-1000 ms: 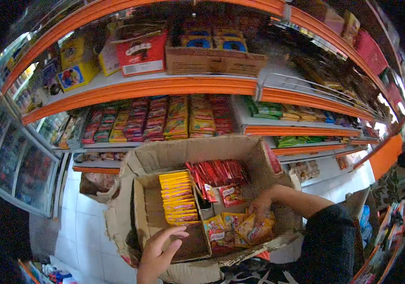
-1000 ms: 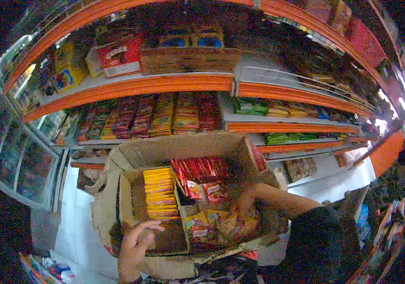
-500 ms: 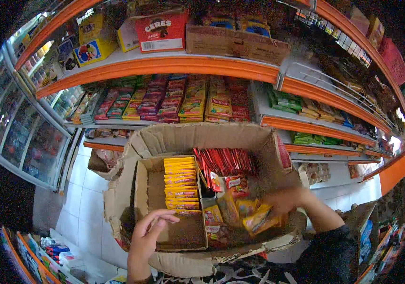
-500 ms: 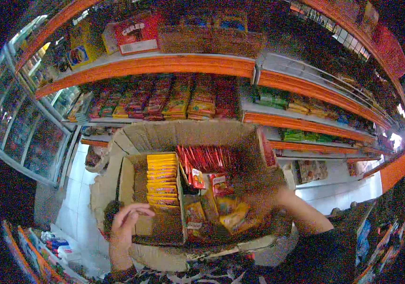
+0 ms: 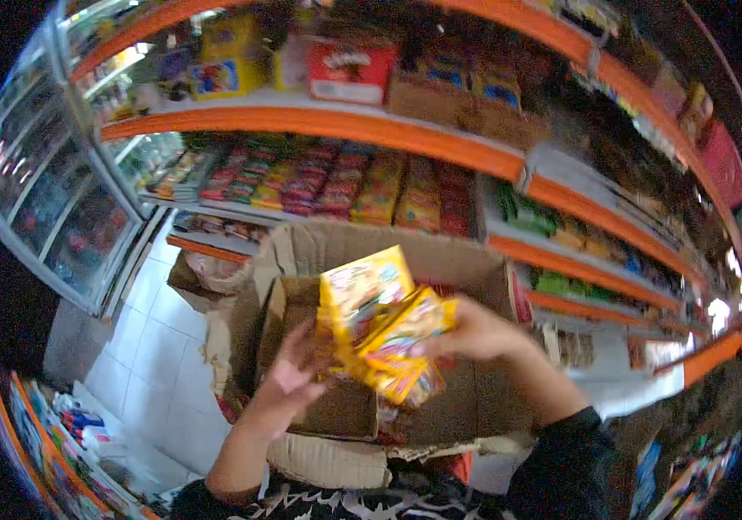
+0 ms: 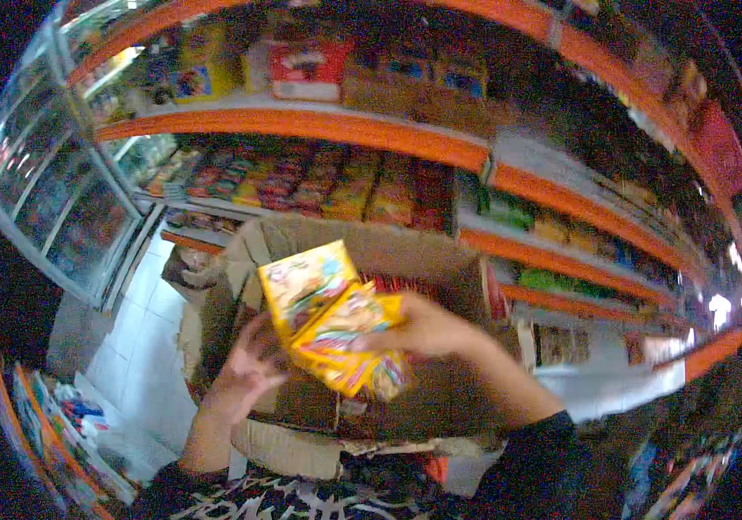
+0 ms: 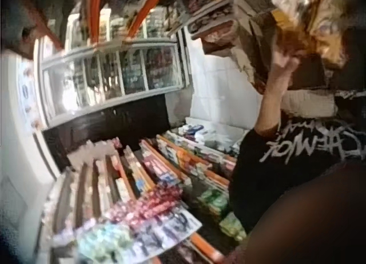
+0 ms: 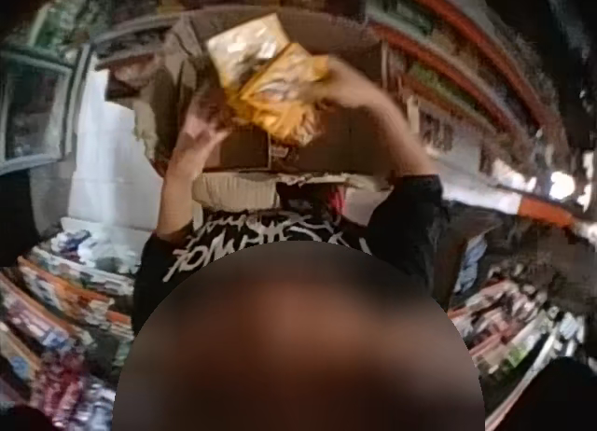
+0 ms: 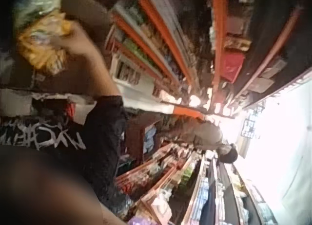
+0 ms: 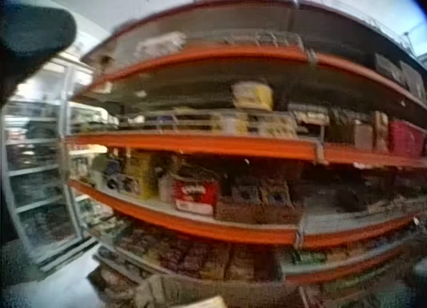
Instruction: Organizing and stacking small seasoning packets inside a large cardboard box in a grocery store aisle.
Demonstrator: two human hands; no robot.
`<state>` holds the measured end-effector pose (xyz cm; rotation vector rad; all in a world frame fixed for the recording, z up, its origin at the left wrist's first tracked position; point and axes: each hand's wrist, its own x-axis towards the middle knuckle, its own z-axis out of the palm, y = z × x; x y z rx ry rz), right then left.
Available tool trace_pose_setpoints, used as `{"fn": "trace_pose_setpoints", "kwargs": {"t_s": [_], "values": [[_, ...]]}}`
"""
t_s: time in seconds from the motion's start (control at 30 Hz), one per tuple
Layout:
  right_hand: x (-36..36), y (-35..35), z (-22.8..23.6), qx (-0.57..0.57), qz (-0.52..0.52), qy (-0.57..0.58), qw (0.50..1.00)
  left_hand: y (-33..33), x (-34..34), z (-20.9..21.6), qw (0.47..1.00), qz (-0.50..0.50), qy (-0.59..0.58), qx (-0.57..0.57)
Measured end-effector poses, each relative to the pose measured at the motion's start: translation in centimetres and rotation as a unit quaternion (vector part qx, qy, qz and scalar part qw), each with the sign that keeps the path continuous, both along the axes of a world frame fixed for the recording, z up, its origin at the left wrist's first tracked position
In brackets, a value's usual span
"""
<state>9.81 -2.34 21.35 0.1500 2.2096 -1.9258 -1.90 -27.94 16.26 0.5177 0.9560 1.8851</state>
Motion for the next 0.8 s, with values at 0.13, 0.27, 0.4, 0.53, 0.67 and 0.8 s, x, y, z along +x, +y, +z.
{"fn": "trace_pose_setpoints", "kwargs": {"t_s": [0.13,0.27,0.4,0.53,0.67,0.8], "values": [[-3.8,-6.1,-0.4,0.001,0.059,0.017,0.998,-0.2,0.4,-1.6,0.995,-0.07,-0.071,0.008],[-4.6,-8.7,-0.3,0.053,0.013,0.048,0.997,-0.8,-0.3,-0.2,0.977,-0.048,-0.201,0.052],[-5.3,-8.8,-1.5,0.242,-0.114,0.273,0.924,-1.0,-0.8,-0.8,0.956,-0.006,-0.261,0.132],[-4.7,-8.0,-0.1,0.365,-0.094,0.349,0.858,-1.0,-0.4,-0.6,0.959,-0.023,-0.255,0.123],[-3.7,-7.7,0.0,0.343,-0.077,0.336,0.874,-1.2,-0.5,-0.8,0.958,-0.047,-0.268,0.094],[-3.7,-6.9,-0.4,0.206,-0.12,0.254,0.938,-1.5,-0.5,-1.0,0.97,-0.011,-0.231,0.069]]}}
